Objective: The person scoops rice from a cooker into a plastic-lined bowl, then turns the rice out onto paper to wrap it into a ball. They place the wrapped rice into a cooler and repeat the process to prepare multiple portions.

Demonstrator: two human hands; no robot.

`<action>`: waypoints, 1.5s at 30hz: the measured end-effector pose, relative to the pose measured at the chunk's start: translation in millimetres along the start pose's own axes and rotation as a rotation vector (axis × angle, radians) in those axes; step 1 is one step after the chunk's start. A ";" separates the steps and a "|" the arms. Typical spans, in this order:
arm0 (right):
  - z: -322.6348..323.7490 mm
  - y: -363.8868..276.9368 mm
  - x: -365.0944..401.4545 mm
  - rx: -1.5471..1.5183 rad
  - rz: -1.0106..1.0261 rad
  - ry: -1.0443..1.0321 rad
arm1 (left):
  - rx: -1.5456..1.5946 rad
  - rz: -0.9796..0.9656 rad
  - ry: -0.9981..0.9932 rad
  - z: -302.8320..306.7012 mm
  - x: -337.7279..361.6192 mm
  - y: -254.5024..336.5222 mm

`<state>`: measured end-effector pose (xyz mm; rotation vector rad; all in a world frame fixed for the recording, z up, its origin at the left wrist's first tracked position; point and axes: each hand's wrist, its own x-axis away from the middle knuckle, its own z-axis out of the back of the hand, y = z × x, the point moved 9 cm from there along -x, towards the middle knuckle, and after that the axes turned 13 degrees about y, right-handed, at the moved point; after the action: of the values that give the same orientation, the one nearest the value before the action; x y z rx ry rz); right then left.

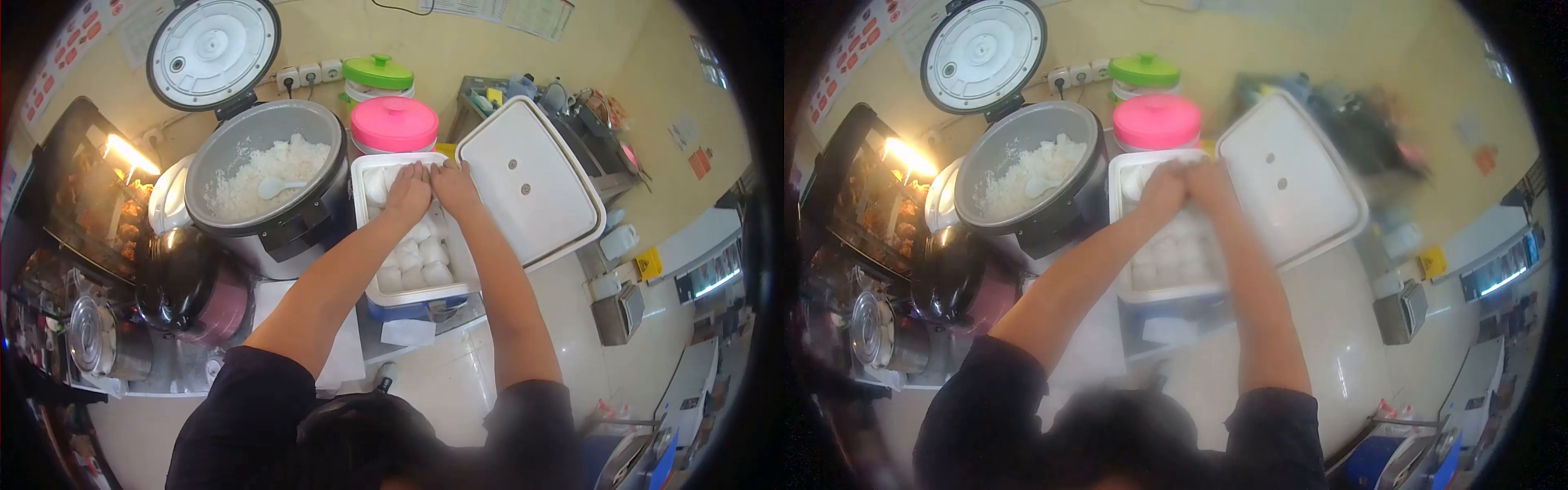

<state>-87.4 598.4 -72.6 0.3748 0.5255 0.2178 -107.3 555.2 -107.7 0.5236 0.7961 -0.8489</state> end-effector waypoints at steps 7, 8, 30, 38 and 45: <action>7.4 -9.6 2.8 -0.022 -0.010 0.081 | -0.049 -0.034 0.056 20.4 -1.2 8.7; 3.9 -7.7 4.9 -0.016 -0.019 0.059 | -0.089 -0.023 0.076 18.5 -1.1 9.2; -33.4 -31.6 11.9 -0.396 0.052 -0.129 | 0.444 1.129 -0.279 409.2 331.8 -22.0; 110.6 76.2 -5.5 -0.234 -0.161 0.296 | 0.074 1.147 -0.223 416.7 386.5 -33.6; 208.2 235.7 144.3 0.280 -0.944 0.119 | -0.051 1.196 -0.155 458.6 424.6 -65.9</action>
<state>118.7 794.8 124.1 0.3503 0.7997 -0.7551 197.7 9.7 -172.7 0.7453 0.2457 0.2397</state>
